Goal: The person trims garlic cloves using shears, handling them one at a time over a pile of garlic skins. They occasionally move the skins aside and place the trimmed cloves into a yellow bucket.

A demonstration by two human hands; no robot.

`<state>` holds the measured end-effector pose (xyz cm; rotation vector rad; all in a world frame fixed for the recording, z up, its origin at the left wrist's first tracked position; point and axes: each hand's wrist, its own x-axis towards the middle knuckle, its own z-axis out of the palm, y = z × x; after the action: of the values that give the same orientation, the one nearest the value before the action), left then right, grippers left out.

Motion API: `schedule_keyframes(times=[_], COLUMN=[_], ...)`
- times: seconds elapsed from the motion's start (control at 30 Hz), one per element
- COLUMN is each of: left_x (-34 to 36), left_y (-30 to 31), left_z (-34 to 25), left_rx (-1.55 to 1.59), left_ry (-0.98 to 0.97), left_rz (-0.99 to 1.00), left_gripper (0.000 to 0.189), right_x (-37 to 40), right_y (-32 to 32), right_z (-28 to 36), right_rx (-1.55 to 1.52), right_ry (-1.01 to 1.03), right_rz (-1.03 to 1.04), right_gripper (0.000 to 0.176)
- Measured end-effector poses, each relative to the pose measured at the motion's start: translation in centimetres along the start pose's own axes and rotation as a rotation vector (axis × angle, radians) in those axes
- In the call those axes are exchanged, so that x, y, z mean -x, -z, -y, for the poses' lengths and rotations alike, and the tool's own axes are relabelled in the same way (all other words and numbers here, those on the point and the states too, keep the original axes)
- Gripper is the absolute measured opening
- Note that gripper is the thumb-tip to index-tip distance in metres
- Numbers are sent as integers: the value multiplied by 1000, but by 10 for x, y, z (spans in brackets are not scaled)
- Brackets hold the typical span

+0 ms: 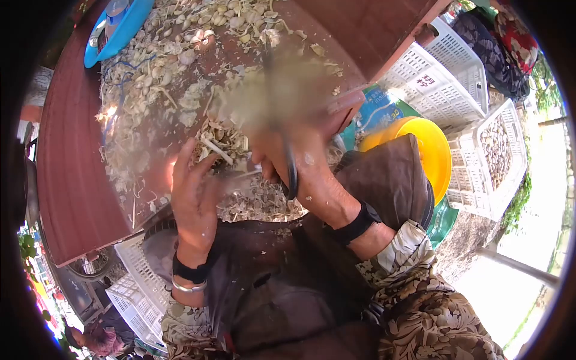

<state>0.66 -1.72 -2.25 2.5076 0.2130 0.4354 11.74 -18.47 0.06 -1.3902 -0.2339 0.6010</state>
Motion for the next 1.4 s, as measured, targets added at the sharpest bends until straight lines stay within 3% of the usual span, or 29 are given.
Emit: schedule_keyframes(times=[0.1,0.13,0.23,0.3,0.4,0.5,0.7,0.8,0.83,0.93,0.97,1.03,1.1,1.13,1.17,1.27,1.33,1.37,1.4], left_x=[1,0,-23,-51,-79,-76,-43,-30,-23,-49,-59,-96,-109,-109,-106,-76,-67,-65,-64], left_y=[18,25,36,22,-18,-32,-22,-6,-6,17,17,18,19,15,13,19,43,53,69], left_z=[31,39,42,17,9,15,17,14,12,8,13,18,23,25,29,41,58,95,121], left_rx=[63,301,354,261,53,-100,150,-42,157,42,79,-158,-270,-263,-258,190,-158,-412,-451], left_ry=[79,283,281,221,-150,-331,72,12,144,-263,-156,-277,-227,-113,6,-23,-97,-201,175], left_rz=[-236,-254,-178,-117,-86,2,-90,26,119,202,116,64,113,184,256,383,23,-93,-198], left_gripper=[23,23,20,20,26,26,17,13,18,27,34,34,33,33,33,32,24,28,38], right_x=[-2,-2,-7,-7,-5,-3,-3,-5,-4,-3,-3,-5,-7,-8,-9,-9,-9,-8,-8], right_y=[6,9,12,9,9,9,13,12,10,5,4,1,3,5,5,5,2,1,1], right_z=[1,1,-2,1,7,10,6,8,10,15,16,18,10,7,9,15,16,15,15], right_rx=[-68,-71,11,75,110,97,87,75,71,94,106,121,81,62,96,136,148,143,142], right_ry=[-1,10,16,-19,-62,-75,-83,-21,-36,-69,-80,-104,-40,-12,-115,-148,-140,-124,-103], right_rz=[-7,-14,-11,-36,-47,-51,-53,-34,-40,-66,-66,-65,-57,-46,-76,-74,-78,-78,-79], right_gripper=[39,39,38,37,37,37,37,36,36,37,37,36,33,32,30,29,33,35,38])
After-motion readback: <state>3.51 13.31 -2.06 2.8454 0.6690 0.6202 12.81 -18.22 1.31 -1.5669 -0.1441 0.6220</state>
